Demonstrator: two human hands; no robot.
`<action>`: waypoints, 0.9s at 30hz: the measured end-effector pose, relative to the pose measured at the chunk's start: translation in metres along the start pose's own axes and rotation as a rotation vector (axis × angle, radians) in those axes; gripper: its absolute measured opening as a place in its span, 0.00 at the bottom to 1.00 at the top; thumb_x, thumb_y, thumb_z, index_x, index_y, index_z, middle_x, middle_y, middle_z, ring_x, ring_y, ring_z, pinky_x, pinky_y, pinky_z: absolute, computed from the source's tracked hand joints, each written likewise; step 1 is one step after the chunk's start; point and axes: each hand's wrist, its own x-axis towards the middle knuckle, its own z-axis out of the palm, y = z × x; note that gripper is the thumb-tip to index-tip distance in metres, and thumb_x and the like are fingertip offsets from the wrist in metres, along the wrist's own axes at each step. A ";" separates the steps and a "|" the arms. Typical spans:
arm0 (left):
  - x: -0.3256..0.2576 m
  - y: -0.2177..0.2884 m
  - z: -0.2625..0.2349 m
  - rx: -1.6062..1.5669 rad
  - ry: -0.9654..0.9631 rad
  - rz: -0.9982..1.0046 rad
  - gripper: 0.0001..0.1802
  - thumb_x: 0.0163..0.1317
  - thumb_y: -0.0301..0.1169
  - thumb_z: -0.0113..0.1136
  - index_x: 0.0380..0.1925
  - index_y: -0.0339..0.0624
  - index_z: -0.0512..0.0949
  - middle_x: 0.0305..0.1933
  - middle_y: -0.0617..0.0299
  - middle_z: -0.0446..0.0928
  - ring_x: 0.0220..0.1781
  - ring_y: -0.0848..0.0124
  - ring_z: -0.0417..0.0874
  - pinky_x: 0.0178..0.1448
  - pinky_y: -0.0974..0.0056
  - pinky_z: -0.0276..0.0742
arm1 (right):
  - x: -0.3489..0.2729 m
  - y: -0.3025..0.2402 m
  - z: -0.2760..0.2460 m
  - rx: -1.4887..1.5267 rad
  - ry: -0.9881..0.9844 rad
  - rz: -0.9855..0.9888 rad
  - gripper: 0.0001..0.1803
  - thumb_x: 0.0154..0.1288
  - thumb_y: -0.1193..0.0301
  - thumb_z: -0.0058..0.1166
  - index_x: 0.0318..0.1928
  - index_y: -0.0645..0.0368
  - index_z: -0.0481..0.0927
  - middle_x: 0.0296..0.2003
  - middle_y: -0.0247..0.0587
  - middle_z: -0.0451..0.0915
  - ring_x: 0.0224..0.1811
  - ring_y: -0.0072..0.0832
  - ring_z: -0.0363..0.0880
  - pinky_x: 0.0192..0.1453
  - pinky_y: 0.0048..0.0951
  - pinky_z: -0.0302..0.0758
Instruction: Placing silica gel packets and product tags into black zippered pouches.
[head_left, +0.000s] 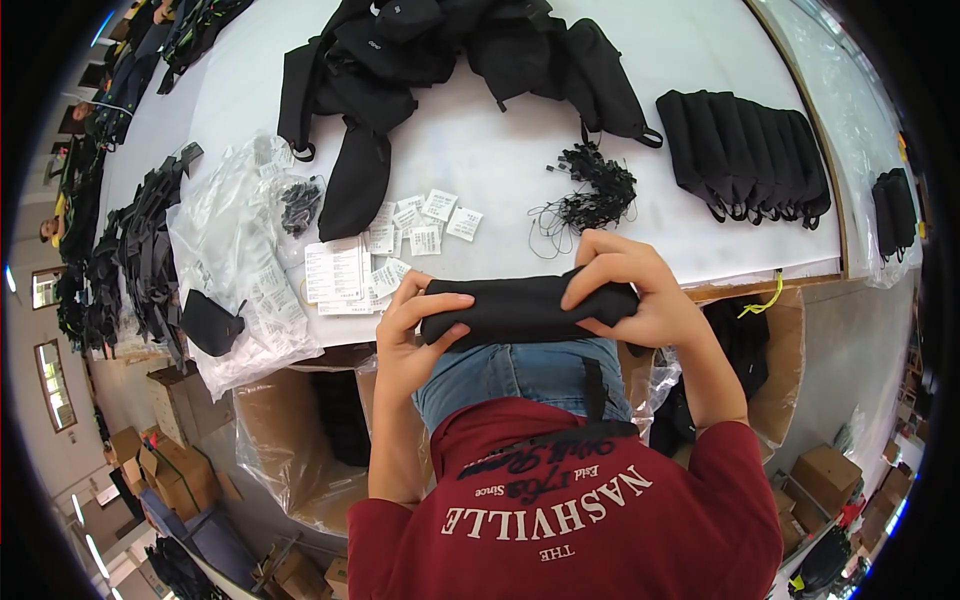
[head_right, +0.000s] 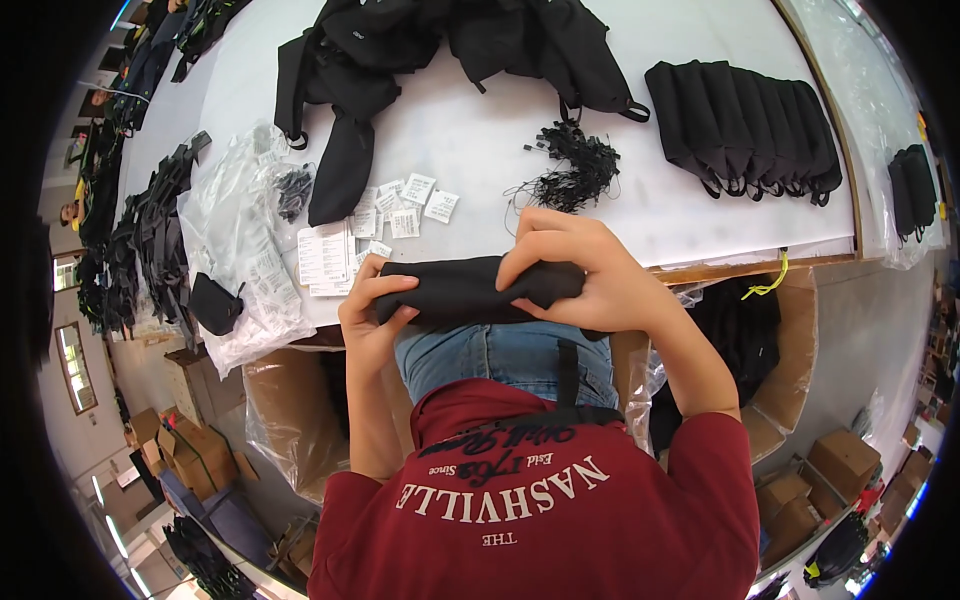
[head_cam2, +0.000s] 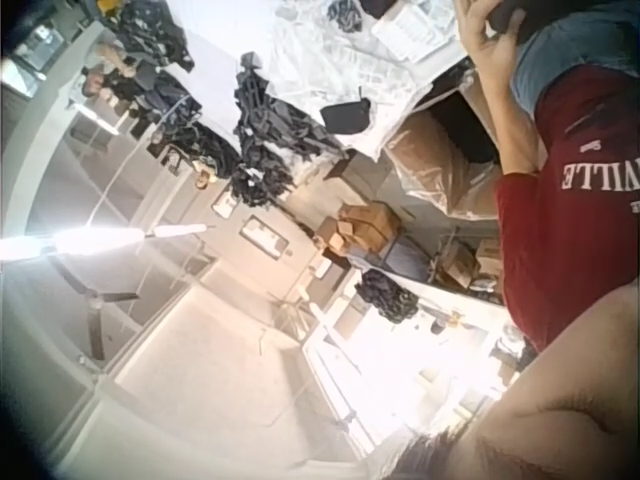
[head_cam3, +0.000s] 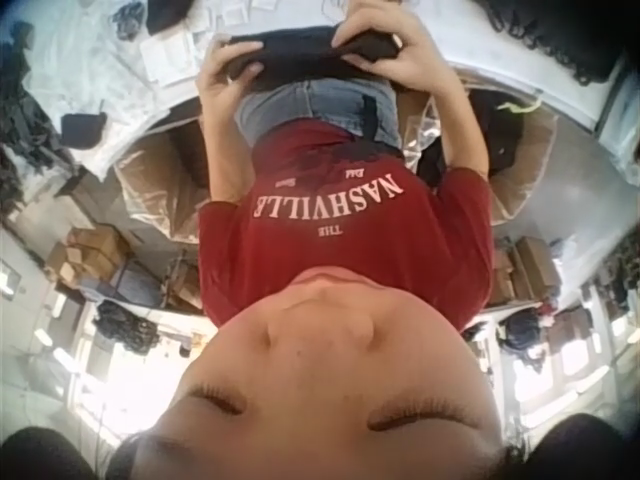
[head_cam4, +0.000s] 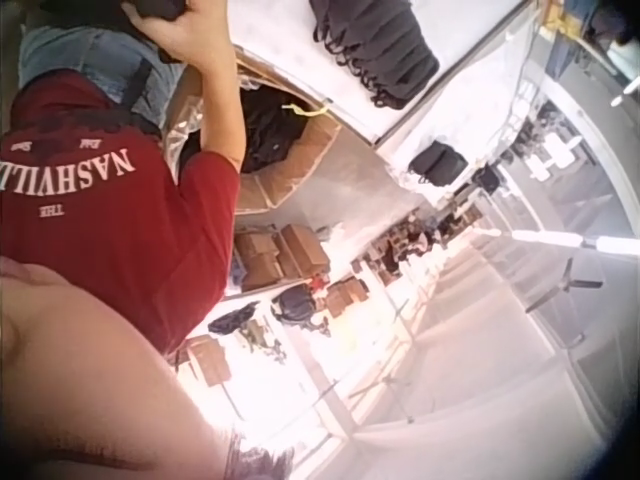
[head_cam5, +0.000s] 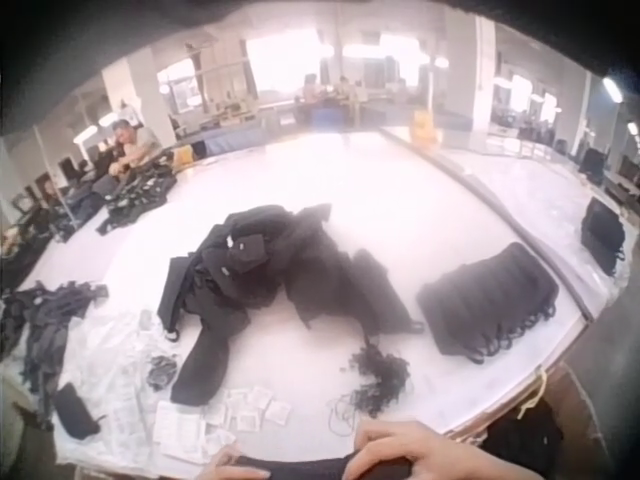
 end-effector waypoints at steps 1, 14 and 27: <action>0.001 0.003 0.001 -0.063 0.024 -0.036 0.21 0.39 0.14 0.68 0.38 0.38 0.80 0.36 0.61 0.70 0.37 0.72 0.71 0.42 0.72 0.67 | 0.000 -0.004 -0.003 0.009 0.012 -0.038 0.15 0.37 0.77 0.67 0.32 0.57 0.81 0.25 0.36 0.68 0.27 0.30 0.68 0.31 0.26 0.62; 0.016 0.009 0.034 0.702 0.231 0.184 0.24 0.54 0.26 0.60 0.54 0.39 0.73 0.60 0.51 0.70 0.66 0.52 0.67 0.68 0.54 0.56 | -0.001 -0.013 0.003 -0.242 0.040 -0.028 0.18 0.43 0.66 0.71 0.33 0.58 0.78 0.28 0.38 0.69 0.28 0.36 0.73 0.30 0.30 0.69; 0.005 -0.024 0.025 0.701 -0.165 -0.077 0.24 0.69 0.35 0.44 0.63 0.41 0.65 0.68 0.52 0.62 0.70 0.54 0.60 0.71 0.53 0.49 | -0.054 0.003 -0.088 -0.544 0.588 0.052 0.14 0.47 0.75 0.65 0.38 0.58 0.81 0.31 0.40 0.76 0.34 0.33 0.76 0.38 0.28 0.72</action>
